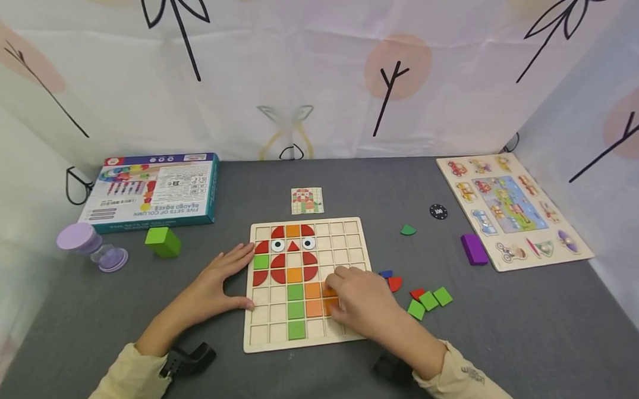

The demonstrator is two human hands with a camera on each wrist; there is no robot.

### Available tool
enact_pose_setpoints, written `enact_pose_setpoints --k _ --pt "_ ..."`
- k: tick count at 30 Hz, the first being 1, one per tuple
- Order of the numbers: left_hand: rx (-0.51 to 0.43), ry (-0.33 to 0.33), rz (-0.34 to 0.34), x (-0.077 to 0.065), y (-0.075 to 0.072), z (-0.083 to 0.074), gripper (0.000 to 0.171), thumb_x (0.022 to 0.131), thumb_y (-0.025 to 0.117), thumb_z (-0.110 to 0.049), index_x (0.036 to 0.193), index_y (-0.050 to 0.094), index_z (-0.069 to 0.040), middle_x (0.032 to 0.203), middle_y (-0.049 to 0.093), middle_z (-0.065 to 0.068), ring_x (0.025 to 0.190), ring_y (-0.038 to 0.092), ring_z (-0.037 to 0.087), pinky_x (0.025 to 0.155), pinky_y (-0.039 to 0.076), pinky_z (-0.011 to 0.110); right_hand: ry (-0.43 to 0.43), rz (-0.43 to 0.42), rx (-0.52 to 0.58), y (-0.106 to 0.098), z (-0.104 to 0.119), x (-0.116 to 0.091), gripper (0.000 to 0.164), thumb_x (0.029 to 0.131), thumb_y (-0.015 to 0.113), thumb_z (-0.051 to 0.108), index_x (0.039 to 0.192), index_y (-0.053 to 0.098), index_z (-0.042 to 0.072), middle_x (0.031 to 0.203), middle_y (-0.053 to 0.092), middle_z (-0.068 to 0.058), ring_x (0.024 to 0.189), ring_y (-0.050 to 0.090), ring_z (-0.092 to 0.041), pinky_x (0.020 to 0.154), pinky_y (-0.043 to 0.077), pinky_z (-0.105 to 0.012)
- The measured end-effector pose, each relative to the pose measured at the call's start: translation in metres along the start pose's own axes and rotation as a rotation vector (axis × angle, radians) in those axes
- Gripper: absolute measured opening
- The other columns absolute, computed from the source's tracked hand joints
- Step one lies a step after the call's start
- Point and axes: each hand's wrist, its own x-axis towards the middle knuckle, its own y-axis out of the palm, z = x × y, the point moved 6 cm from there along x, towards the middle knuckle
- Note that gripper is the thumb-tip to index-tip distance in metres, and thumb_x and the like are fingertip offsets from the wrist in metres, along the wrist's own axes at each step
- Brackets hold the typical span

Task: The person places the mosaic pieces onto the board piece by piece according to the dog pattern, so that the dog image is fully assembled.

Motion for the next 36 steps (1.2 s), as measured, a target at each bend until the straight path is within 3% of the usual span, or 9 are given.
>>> enact_pose_setpoints --k 4,8,12,18,24,32,36 --pt "0.0 0.002 -0.003 0.0 0.0 0.0 0.1 0.058 0.074 -0.052 0.138 0.032 -0.011 0.146 0.025 0.0 0.136 0.015 0.022 0.107 0.009 0.051 0.093 -0.116 0.059 -0.02 -0.033 -0.001 0.02 0.073 0.07 0.02 0.091 0.063 0.015 0.08 0.058 0.004 0.065 0.051 -0.007 0.049 0.041 -0.022" --pt "-0.004 0.004 -0.008 0.0 0.0 0.0 0.099 0.058 0.075 -0.051 0.138 0.033 -0.011 0.145 0.025 0.0 0.135 0.015 0.022 0.107 0.009 0.051 0.224 -0.135 0.102 -0.031 -0.077 -0.005 0.024 0.076 0.069 0.019 0.097 0.063 0.011 0.087 0.06 -0.003 0.071 0.057 -0.016 0.05 0.044 -0.028" --pt "-0.011 0.004 -0.009 0.0 0.0 0.0 0.099 0.058 0.075 -0.051 0.138 0.033 -0.011 0.145 0.025 0.0 0.136 0.015 0.022 0.107 0.009 0.05 0.357 -0.065 0.107 -0.028 -0.121 -0.008 0.025 0.079 0.066 0.021 0.1 0.063 0.008 0.091 0.059 -0.008 0.073 0.057 -0.021 0.049 0.044 -0.031" --pt "-0.008 -0.002 -0.013 -0.002 -0.001 0.002 0.099 0.058 0.074 -0.053 0.138 0.033 -0.011 0.145 0.025 0.0 0.135 0.015 0.022 0.107 0.01 0.05 0.472 0.136 0.112 -0.014 -0.167 -0.005 0.031 0.081 0.065 0.028 0.103 0.061 0.005 0.088 0.059 -0.012 0.066 0.054 -0.02 0.048 0.04 -0.031" --pt "-0.009 0.001 -0.014 -0.002 -0.002 0.001 0.099 0.058 0.074 -0.053 0.138 0.033 -0.011 0.146 0.025 -0.001 0.136 0.015 0.021 0.107 0.009 0.05 0.469 0.2 0.129 -0.007 -0.174 0.002 0.037 0.08 0.065 0.031 0.107 0.061 0.005 0.08 0.059 -0.007 0.063 0.051 -0.016 0.046 0.037 -0.028" --pt "-0.003 0.01 -0.017 0.0 -0.001 0.001 0.099 0.059 0.073 -0.054 0.138 0.033 -0.011 0.145 0.026 0.0 0.135 0.016 0.021 0.107 0.01 0.05 0.4 0.201 0.092 -0.003 -0.162 0.009 0.02 0.079 0.064 0.013 0.099 0.063 0.01 0.082 0.054 -0.007 0.066 0.048 -0.018 0.049 0.037 -0.03" --pt "-0.009 0.008 -0.013 0.0 -0.001 0.0 0.099 0.058 0.074 -0.053 0.138 0.033 -0.011 0.145 0.026 0.0 0.135 0.016 0.022 0.107 0.01 0.05 0.381 0.199 0.086 0.0 -0.16 0.009 0.02 0.078 0.063 0.007 0.097 0.063 0.011 0.086 0.054 -0.009 0.072 0.05 -0.021 0.054 0.041 -0.035"
